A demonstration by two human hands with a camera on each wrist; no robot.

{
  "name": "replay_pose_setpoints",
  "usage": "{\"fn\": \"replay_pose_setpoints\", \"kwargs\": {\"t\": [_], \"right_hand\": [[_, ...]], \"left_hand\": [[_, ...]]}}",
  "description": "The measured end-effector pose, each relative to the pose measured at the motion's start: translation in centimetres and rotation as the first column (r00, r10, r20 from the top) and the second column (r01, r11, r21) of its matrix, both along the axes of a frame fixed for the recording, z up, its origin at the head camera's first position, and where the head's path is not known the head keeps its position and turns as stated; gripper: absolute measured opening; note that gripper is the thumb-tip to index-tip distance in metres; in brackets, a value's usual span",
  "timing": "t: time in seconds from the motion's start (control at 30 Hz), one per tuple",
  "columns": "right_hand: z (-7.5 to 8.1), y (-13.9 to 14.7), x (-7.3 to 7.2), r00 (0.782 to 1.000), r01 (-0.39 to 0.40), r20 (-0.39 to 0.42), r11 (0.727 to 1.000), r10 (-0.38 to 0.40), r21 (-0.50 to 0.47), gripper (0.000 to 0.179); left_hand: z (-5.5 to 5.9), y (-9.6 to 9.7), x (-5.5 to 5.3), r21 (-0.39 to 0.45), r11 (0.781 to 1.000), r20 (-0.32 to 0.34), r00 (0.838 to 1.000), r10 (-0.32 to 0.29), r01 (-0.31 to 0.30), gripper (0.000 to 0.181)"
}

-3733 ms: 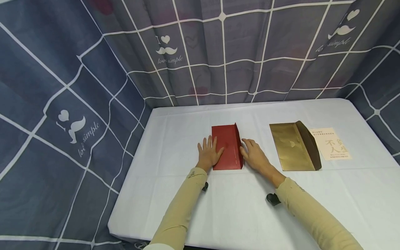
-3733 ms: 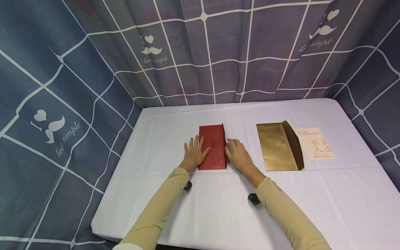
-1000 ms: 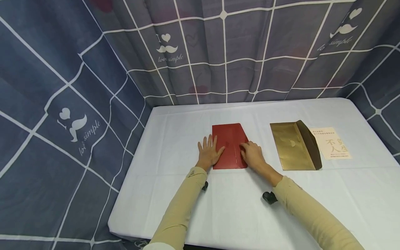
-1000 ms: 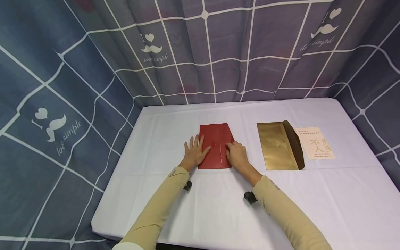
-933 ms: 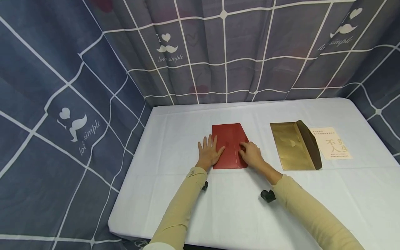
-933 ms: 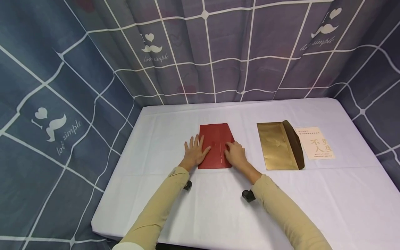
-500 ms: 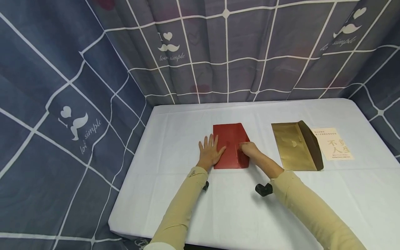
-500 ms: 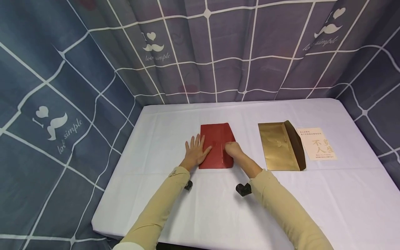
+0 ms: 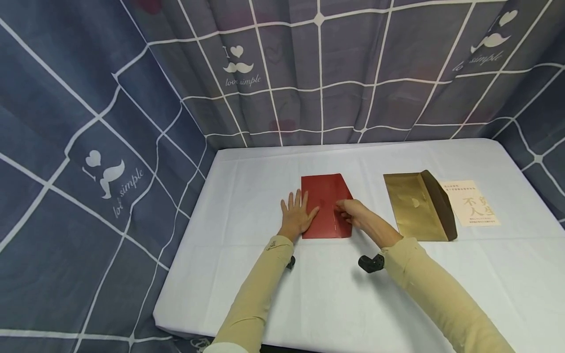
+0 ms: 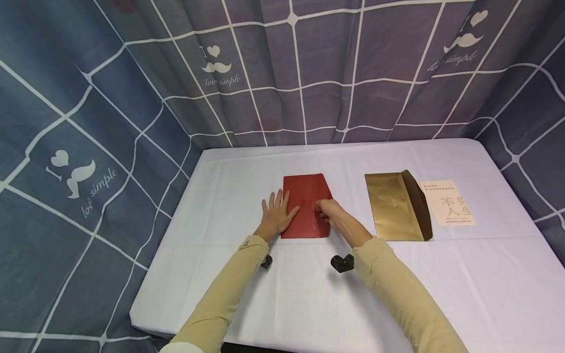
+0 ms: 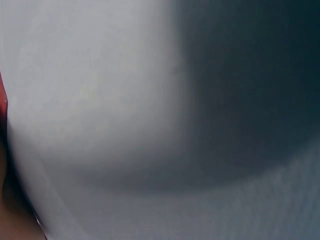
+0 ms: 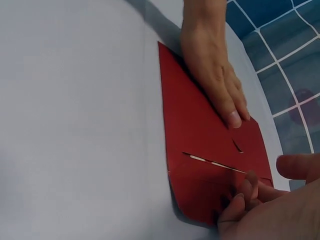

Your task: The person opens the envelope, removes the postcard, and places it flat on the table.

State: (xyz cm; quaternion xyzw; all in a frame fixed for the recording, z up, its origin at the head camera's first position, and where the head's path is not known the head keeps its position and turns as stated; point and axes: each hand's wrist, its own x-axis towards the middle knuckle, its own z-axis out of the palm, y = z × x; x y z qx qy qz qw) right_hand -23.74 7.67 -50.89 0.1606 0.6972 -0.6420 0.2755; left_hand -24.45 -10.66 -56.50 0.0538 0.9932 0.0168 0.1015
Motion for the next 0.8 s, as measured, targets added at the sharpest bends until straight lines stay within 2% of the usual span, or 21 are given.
{"fn": "replay_pose_setpoints", "kwargs": {"t": [0.13, 0.3, 0.5, 0.8], "right_hand": [[-0.3, -0.2, -0.1, 1.0, -0.004, 0.008, 1.0, 0.004, 0.003, 0.03], [-0.1, -0.7, -0.3, 1.0, 0.001, 0.01, 1.0, -0.002, 0.008, 0.021], [0.4, -1.3, -0.5, 0.998, 0.039, 0.045, 0.999, -0.038, -0.029, 0.008], [0.6, -1.2, -0.5, 0.991, 0.095, 0.102, 0.99, -0.084, -0.107, 0.006]], "left_hand": [[0.4, 0.0, 0.2, 0.007, 1.0, 0.008, 1.0, -0.004, 0.004, 0.073], [0.7, 0.0, 0.3, -0.004, 1.0, 0.015, 1.0, -0.001, 0.001, 0.073], [0.6, 0.0, 0.3, -0.002, 1.0, 0.004, 1.0, 0.0, 0.0, 0.074], [0.6, -0.2, 0.4, 0.046, 0.999, 0.011, 1.0, -0.005, 0.004, 0.075]]}}
